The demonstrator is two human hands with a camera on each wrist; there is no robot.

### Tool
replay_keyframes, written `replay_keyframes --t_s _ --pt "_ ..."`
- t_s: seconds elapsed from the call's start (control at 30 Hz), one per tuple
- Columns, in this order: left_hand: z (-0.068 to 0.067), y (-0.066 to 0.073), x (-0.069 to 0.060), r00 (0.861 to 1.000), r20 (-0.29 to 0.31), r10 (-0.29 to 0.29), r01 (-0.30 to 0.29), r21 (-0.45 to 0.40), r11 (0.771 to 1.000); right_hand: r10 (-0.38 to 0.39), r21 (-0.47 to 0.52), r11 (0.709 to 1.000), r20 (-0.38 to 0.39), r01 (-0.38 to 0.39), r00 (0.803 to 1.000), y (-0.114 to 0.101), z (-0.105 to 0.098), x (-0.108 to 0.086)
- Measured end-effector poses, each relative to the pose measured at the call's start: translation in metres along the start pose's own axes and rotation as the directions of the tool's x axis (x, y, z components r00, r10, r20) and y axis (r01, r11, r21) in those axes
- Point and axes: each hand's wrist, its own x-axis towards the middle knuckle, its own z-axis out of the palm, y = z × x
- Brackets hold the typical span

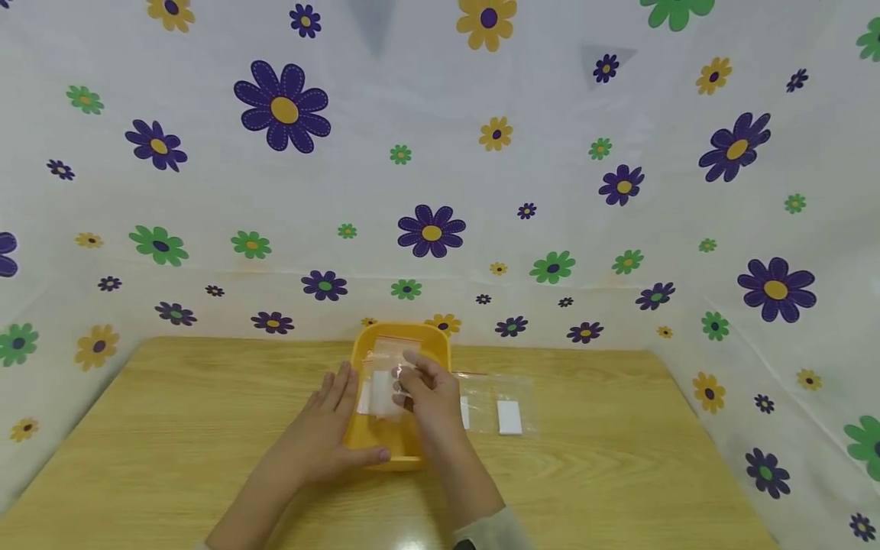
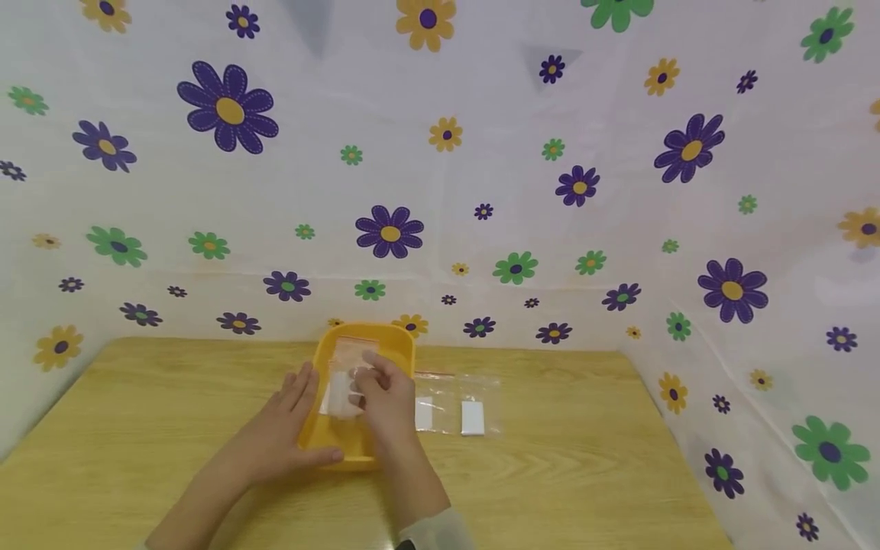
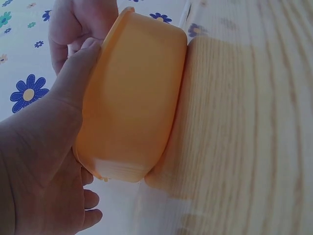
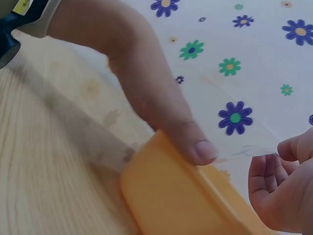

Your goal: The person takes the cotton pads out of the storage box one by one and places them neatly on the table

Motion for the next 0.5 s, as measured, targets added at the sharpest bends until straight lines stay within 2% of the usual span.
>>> replay_keyframes --t_s 0.1,0.33,0.5 --pt "0.000 0.001 0.002 1.000 0.004 -0.002 0.002 0.008 1.000 0.003 0.011 1.000 0.001 -0.003 1.000 -0.009 -0.008 -0.002" --pt "0.000 0.000 0.001 1.000 -0.001 -0.001 0.001 -0.002 1.000 0.039 -0.010 0.999 -0.031 -0.039 0.999 -0.013 -0.029 -0.006" --pt "-0.001 0.000 0.001 1.000 0.011 -0.008 0.008 0.000 1.000 0.026 0.037 0.999 -0.012 -0.025 1.000 -0.012 -0.042 -0.009"
